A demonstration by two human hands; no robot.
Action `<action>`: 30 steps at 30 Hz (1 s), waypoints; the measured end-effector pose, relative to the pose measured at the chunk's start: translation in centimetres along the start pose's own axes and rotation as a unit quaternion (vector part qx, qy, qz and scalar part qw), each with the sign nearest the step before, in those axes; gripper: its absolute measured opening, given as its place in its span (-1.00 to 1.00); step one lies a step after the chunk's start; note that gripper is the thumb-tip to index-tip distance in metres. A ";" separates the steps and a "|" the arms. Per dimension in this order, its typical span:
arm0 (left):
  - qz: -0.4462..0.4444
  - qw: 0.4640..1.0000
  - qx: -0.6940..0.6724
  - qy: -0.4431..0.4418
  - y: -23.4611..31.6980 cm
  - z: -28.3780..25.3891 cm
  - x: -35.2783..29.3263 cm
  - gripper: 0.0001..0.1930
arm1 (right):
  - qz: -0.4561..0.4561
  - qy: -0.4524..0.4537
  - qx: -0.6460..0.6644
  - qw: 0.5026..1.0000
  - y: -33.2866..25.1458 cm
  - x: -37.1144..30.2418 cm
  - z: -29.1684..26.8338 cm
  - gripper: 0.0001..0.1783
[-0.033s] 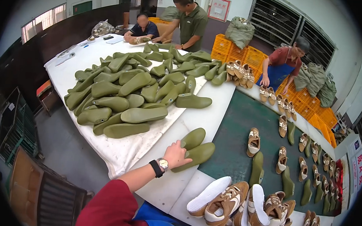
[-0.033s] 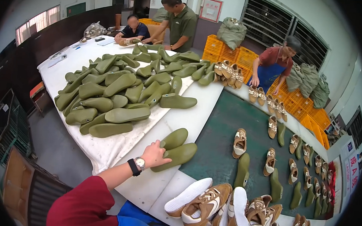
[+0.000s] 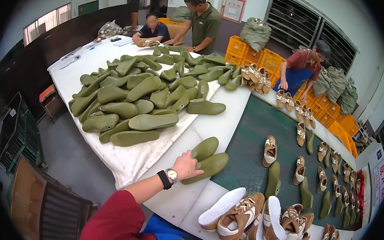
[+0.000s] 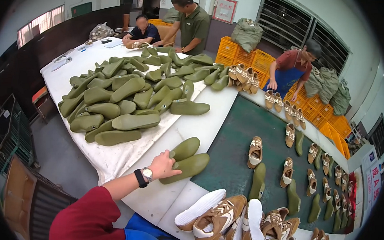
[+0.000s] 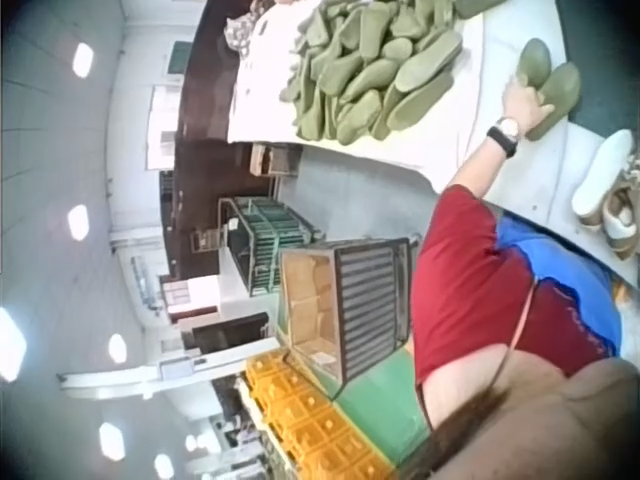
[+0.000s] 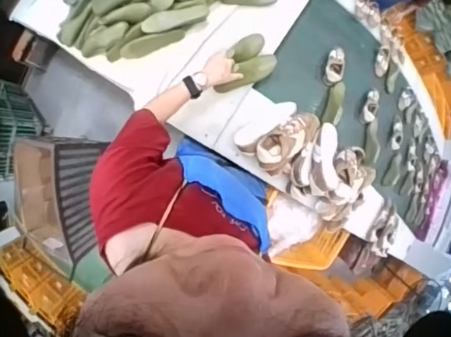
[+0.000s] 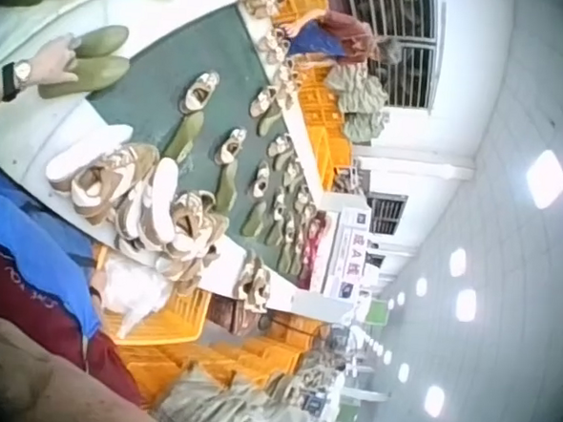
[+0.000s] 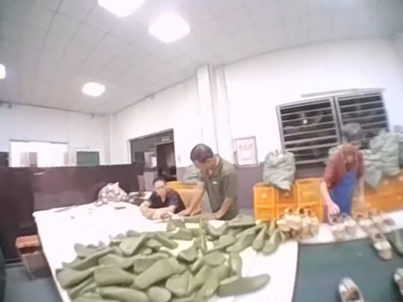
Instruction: The recorder is assembling shoe uppers onto lasts and organizing completed shoes in a factory environment.
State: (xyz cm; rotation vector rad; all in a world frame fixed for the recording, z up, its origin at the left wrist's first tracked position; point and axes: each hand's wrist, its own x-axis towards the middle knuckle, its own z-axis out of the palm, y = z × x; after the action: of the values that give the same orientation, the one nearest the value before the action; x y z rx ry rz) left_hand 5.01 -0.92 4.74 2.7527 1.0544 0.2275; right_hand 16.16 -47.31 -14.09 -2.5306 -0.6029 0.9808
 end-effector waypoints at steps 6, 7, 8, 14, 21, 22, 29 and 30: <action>0.092 0.970 -0.102 -0.203 -3.0 -3.5 2.2 -0.35 | 0.001 -0.010 -0.013 1.000 0.1 1.5 -0.4 -0.51; 0.142 0.964 -0.125 -0.187 -4.5 -3.1 3.8 -0.35 | -0.001 -0.011 -0.015 1.000 -0.1 2.0 -0.4 -0.51; 0.147 0.970 -0.137 -0.139 -5.5 -3.2 5.4 -0.35 | -0.002 -0.013 -0.017 1.000 -0.2 2.4 -0.5 -0.51; 0.057 0.996 -0.066 -0.005 -9.6 -2.6 19.5 -0.36 | 0.004 -0.018 -0.024 1.000 -1.3 5.9 -0.7 -0.51; -0.074 0.984 0.022 0.163 -13.7 2.9 29.2 -0.39 | 0.013 0.000 -0.013 1.000 -2.8 11.8 -1.0 -0.52; -0.071 0.984 0.021 0.161 -13.5 3.0 30.1 -0.39 | 0.016 0.003 -0.012 1.000 -2.9 12.3 -1.0 -0.52; -0.099 0.994 -0.020 0.051 -11.7 2.5 30.1 -0.61 | 0.025 0.011 0.001 1.000 -2.2 12.3 0.2 -0.53; -0.082 0.995 -0.026 0.043 -9.8 2.2 29.1 -0.62 | 0.035 0.018 0.008 0.999 -1.8 11.6 0.5 -0.53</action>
State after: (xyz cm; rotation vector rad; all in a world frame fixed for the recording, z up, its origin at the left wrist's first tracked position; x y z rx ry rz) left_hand 20.54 25.56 2.59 2.6138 1.2715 0.3473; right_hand 23.09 -39.84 -19.86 -2.5655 -0.4981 0.9568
